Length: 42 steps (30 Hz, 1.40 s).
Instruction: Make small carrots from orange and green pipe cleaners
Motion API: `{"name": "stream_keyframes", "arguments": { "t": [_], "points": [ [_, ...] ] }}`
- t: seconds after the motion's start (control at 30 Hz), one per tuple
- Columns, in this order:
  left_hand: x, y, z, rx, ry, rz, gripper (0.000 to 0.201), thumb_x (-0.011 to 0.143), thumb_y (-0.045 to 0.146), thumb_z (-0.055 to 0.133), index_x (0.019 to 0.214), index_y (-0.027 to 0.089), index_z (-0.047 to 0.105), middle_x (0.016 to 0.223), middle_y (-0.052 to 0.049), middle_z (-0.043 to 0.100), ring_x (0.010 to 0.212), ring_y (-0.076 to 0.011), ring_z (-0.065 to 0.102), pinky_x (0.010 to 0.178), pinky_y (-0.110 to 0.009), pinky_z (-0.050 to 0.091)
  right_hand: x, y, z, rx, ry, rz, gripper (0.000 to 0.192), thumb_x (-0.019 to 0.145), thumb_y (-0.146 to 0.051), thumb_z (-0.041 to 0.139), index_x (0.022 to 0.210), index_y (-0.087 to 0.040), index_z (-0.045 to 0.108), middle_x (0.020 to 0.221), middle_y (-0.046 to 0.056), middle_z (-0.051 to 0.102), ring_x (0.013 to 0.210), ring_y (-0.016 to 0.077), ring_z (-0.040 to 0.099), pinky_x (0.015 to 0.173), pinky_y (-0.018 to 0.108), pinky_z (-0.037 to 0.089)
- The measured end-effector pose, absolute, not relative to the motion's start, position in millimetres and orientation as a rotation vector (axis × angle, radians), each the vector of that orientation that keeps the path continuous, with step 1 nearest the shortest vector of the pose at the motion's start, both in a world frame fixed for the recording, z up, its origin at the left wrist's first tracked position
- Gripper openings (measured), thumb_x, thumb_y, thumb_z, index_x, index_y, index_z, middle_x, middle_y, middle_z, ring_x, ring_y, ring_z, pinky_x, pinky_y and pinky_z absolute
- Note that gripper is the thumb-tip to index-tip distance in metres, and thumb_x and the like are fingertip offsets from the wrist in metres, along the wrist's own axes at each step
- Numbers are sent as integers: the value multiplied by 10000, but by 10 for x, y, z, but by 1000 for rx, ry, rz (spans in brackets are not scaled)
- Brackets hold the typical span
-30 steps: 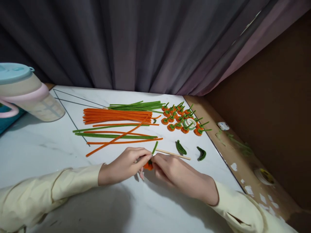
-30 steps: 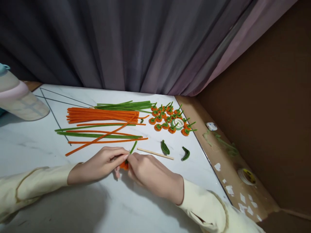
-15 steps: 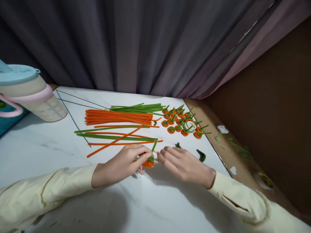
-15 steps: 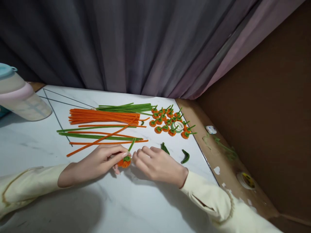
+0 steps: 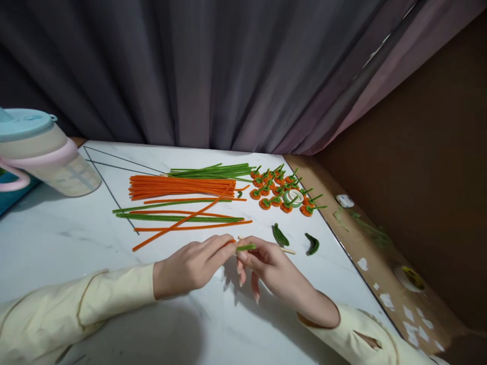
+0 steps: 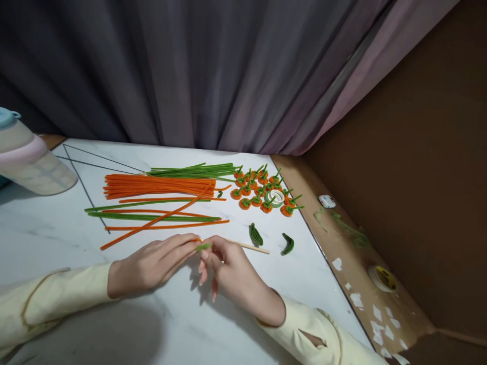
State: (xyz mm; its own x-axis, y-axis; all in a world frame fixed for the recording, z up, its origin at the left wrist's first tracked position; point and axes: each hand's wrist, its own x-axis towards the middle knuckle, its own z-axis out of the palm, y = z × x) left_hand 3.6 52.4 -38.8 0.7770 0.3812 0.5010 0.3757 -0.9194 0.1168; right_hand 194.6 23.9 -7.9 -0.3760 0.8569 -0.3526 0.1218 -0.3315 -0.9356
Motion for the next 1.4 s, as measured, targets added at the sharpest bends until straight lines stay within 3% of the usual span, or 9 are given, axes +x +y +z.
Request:
{"name": "stream_keyframes", "arguments": {
  "t": [0.13, 0.33, 0.43, 0.57, 0.77, 1.03, 1.2, 1.4],
  "points": [
    [46, 540, -398, 3051, 564, 1004, 301, 920, 81, 317, 1131, 64, 531, 992, -166, 681, 882, -210, 670, 611, -234, 538, 1944, 236, -52, -1395, -1567, 1586, 214, 870, -341, 467, 744, -171, 497, 534, -40, 502, 356, 63, 396, 323, 170, 327],
    [123, 531, -312, 2456, 751, 936, 227, 942, 157, 354, 976, 146, 578, 873, -64, 661, 831, -160, 633, 761, -252, 522, 1909, 213, -43, -1334, -1959, 971, 211, 887, -210, 443, 683, -172, 480, 585, -17, 503, 512, 88, 431, 476, 194, 328],
    [135, 578, -238, 1994, 868, 759, 190, 921, 278, 448, 974, 170, 594, 918, -49, 651, 771, -150, 631, 688, -239, 526, 1939, 236, -16, -1306, -1976, 967, 197, 894, -189, 434, 705, -174, 487, 583, -22, 502, 510, 89, 437, 492, 195, 335],
    [129, 700, -159, 1370, 766, 457, 364, 912, 453, 419, 1056, 163, 585, 933, -65, 661, 795, -178, 662, 693, -280, 551, 2030, 288, 31, -1252, -2032, 936, 192, 893, -158, 421, 717, -176, 496, 578, -22, 513, 505, 90, 450, 502, 193, 344],
    [140, 750, -174, 1395, 695, 397, 288, 884, 367, 517, 1013, 138, 635, 750, -52, 705, 719, -156, 669, 670, -236, 522, 2102, 304, -57, -1064, -2233, 718, 149, 886, -99, 391, 814, -164, 504, 688, 17, 568, 554, 99, 476, 527, 198, 357],
    [148, 643, -203, 1672, 773, 549, 240, 906, 307, 468, 883, 136, 636, 690, -30, 689, 631, -140, 662, 613, -207, 510, 2054, 319, 1, -1181, -2152, 883, 160, 882, -124, 419, 759, -163, 514, 609, -22, 520, 496, 77, 425, 504, 187, 337],
    [132, 586, -214, 1887, 799, 685, 208, 899, 225, 468, 1014, 143, 621, 788, -36, 709, 699, -134, 653, 668, -197, 496, 2032, 335, 66, -1301, -1981, 1203, 166, 882, -144, 435, 745, -162, 527, 545, -52, 505, 449, 61, 416, 500, 180, 348],
    [148, 675, -175, 1447, 622, 483, 316, 940, 340, 398, 901, 143, 641, 849, -56, 674, 730, -151, 649, 685, -253, 527, 2103, 376, 136, -1350, -1953, 1264, 199, 895, -217, 450, 723, -161, 533, 550, -38, 531, 449, 62, 427, 486, 187, 341]
  ]
}}
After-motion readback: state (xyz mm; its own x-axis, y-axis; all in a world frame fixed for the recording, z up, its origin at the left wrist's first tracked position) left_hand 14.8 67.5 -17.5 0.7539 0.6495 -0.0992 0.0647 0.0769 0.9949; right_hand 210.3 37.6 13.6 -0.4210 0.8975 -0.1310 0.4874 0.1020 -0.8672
